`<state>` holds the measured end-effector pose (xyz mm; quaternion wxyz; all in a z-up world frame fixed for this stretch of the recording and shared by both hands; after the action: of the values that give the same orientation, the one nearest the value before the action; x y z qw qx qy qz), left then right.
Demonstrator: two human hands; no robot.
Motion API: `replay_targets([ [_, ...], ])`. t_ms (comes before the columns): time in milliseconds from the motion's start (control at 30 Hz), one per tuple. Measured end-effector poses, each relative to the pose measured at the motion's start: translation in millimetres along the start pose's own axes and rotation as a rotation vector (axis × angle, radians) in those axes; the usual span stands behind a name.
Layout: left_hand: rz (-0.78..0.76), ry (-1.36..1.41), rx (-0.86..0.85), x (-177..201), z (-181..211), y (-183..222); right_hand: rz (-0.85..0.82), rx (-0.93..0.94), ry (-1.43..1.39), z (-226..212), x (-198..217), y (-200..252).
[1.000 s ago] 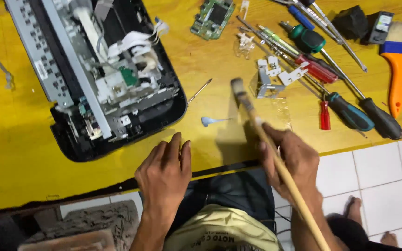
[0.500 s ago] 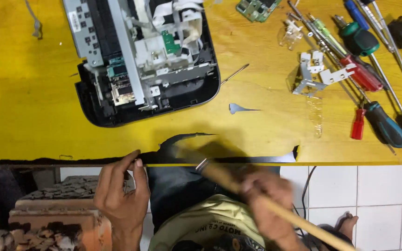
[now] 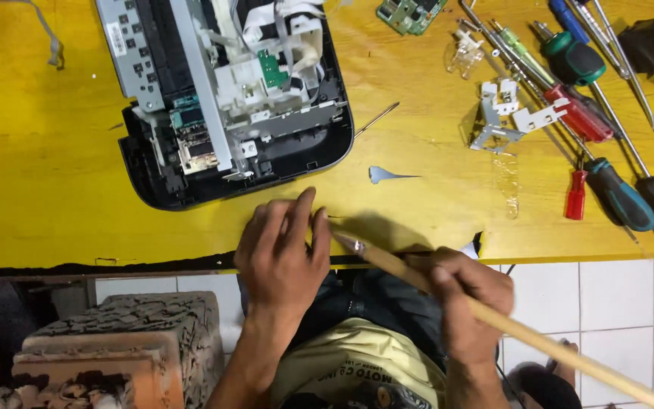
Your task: Cleaning internal printer components with a brush and installing them into the printer chassis.
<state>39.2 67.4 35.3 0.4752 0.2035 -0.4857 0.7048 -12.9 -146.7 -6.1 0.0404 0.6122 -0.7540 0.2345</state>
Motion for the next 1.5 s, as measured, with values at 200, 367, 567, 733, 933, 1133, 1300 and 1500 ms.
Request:
replay_targets([
  [200, -0.218, -0.174, 0.186, -59, -13, 8, 0.213, 0.052, 0.085, 3, 41, -24],
  [367, -0.248, -0.127, 0.174, -67, 8, 8, -0.099, 0.303, 0.038, -41, 22, -82],
  [567, -0.154, 0.119, 0.019, -51, 24, 16, -0.539, 0.49, 0.019, -83, -16, -139],
  [733, 0.004, 0.419, 0.235, -4, -38, 17, -0.68, 0.601, 0.008, -114, -64, -166],
  [933, 0.17, 0.181, 0.878, 19, -141, 29, -0.768, 0.519, -0.226, -90, -113, -174],
  [1133, 0.071, -0.004, 0.815, 10, -149, 15, -0.552, 0.45, -0.322, -77, -107, -170],
  [1300, 0.184, 0.308, 0.946, 28, -150, 2, -0.566, 0.418, -0.283, -79, -107, -161],
  [1500, 0.199, 0.178, 0.84, 24, -163, 0, -0.549, 0.469, -0.141, -88, -105, -150],
])
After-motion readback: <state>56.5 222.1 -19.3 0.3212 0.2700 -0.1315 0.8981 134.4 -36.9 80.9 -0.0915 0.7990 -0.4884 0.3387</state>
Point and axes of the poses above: each hand's wrist, its own y-axis away from the middle knuckle, its own x-axis out of the back of the hand, z = x × y, the point moved 8 cm from there along -y, towards the middle knuckle, and after that the axes turned 13 degrees about x, right-handed, at the moved point
